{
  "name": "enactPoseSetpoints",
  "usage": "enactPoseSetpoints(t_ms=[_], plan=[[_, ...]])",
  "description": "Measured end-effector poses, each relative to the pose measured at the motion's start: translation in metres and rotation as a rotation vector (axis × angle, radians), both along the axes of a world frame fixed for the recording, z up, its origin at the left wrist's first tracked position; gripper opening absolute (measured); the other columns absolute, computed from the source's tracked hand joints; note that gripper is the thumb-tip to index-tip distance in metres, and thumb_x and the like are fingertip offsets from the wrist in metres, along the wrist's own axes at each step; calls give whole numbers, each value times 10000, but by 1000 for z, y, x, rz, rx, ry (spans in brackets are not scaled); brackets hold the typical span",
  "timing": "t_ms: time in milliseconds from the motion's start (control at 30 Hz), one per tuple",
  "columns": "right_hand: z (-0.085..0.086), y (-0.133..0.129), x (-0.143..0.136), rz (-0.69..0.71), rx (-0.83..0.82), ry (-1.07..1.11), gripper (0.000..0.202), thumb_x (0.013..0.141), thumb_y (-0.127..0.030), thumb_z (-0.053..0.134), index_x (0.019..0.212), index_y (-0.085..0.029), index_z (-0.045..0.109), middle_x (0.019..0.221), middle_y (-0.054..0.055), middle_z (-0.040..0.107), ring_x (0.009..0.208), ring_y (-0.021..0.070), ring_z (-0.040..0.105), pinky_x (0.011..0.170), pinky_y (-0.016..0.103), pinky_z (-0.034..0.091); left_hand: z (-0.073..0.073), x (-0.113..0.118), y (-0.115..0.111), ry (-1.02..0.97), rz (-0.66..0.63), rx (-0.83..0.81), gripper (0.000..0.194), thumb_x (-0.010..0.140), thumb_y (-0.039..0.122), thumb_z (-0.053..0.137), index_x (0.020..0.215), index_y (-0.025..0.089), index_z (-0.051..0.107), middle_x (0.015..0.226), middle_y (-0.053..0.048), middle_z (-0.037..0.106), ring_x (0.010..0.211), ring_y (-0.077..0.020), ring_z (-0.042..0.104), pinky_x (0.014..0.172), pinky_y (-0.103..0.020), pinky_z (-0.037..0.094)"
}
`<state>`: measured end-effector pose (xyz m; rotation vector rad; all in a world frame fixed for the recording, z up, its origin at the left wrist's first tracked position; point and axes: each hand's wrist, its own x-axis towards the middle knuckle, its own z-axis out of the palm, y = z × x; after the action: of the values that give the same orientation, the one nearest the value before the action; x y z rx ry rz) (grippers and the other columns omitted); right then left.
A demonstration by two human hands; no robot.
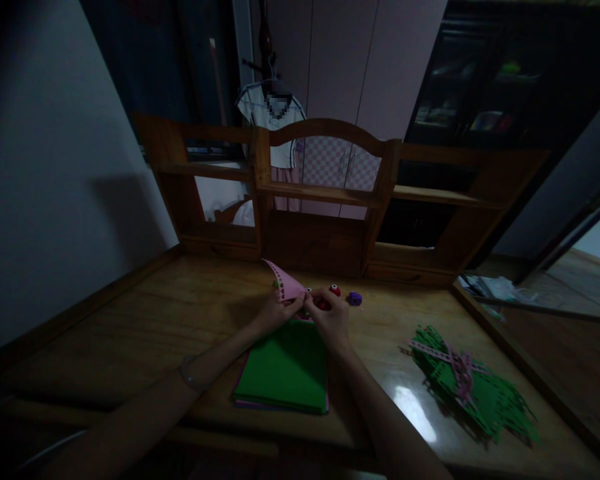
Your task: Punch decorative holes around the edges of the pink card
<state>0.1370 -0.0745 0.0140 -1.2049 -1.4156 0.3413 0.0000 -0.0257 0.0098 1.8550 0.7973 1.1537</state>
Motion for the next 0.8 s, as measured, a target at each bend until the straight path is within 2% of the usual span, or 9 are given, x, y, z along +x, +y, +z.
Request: enactPoseSetpoints(t_ms=[267, 500, 700, 800], plan=[[-1, 2, 0, 8, -51, 89, 194, 765, -355, 633, 735, -167, 667, 656, 20, 641, 608, 151, 577, 557, 240, 434, -1, -1, 2, 45, -14, 56, 209, 816, 277, 529, 776, 134, 676, 765, -77, 697, 739, -186, 651, 680, -269, 510], [5, 1, -1, -21, -70, 135, 259, 747, -418, 647, 722, -164, 688, 637, 20, 639, 578, 141, 555, 526, 230, 410, -1, 0, 2, -63, -14, -70, 221, 795, 334, 574, 834, 134, 659, 796, -78, 690, 746, -185, 645, 662, -266, 512], [1, 10, 9, -84, -94, 268, 312, 727, -459, 648, 791, -160, 713, 677, 26, 652, 617, 152, 571, 546, 237, 422, 2, -1, 1, -142, -74, -215, 274, 787, 393, 563, 738, 133, 631, 790, -72, 677, 685, -168, 628, 565, -243, 507], [-3, 15, 18, -114, -100, 354, 365, 713, -491, 636, 837, -157, 715, 714, 35, 663, 628, 160, 581, 528, 242, 429, 3, -2, 2, -155, -95, -229, 329, 812, 414, 515, 688, 132, 628, 773, -60, 671, 681, -154, 619, 551, -223, 495]])
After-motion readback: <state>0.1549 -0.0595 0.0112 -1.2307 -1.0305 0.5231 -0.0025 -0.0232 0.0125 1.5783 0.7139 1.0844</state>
